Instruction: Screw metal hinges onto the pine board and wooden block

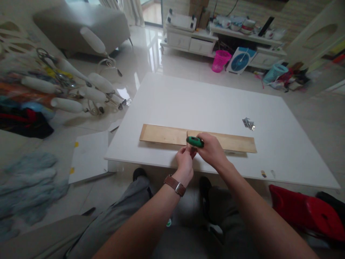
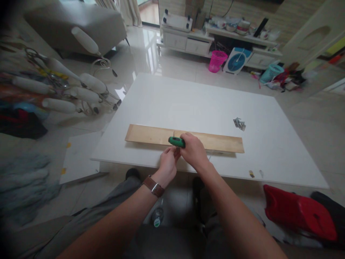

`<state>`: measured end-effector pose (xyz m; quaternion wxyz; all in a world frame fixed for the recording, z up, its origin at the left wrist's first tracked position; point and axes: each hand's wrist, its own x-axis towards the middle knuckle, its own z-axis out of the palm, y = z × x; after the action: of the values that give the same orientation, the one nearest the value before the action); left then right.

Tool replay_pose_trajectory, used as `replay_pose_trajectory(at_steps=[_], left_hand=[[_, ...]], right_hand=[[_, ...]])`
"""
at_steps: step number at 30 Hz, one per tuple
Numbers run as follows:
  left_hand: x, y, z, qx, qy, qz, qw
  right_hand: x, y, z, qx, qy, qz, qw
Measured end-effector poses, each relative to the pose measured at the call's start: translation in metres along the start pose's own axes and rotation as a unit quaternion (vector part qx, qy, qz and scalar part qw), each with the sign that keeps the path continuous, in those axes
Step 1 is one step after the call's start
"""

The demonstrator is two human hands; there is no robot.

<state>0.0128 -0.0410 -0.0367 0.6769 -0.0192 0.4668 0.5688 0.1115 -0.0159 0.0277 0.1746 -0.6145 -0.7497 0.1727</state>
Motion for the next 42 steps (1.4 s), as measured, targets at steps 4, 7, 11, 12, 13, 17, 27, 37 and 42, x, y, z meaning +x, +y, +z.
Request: replay_pose_trajectory(at_steps=[4,7,11,12,13,17,27,37,42], left_hand=[[0.003,-0.002,-0.001,0.004,0.007,-0.004,1.0],[0.003,-0.003,-0.001,0.005,0.005,-0.002,1.0],[0.0,-0.003,0.0,0.012,0.03,0.0,0.999],[-0.002,-0.003,0.0,0.014,0.037,0.0,0.999],[-0.003,-0.002,0.001,0.018,0.044,-0.001,0.999],[-0.009,-0.002,0.001,0.059,0.048,-0.009,0.997],[-0.021,-0.005,-0.006,0.128,-0.003,-0.042,0.991],[-0.019,-0.02,-0.014,0.181,-0.043,-0.064,0.98],[-0.018,-0.02,-0.012,0.209,-0.044,-0.071,0.974]], right_hand=[[0.002,0.004,-0.01,0.02,0.065,0.023,0.997],[0.001,0.005,-0.016,0.016,0.091,0.043,0.995],[-0.001,0.006,-0.018,0.018,0.11,0.048,0.993],[-0.002,0.007,-0.018,0.02,0.114,0.048,0.992],[-0.002,0.008,-0.019,0.022,0.117,0.047,0.992],[-0.006,0.013,-0.026,0.033,0.125,0.065,0.989],[-0.035,0.058,-0.05,0.015,0.051,0.078,0.996],[-0.077,0.109,-0.05,-0.079,-0.09,0.105,0.987],[-0.088,0.125,-0.045,-0.159,-0.144,0.146,0.966]])
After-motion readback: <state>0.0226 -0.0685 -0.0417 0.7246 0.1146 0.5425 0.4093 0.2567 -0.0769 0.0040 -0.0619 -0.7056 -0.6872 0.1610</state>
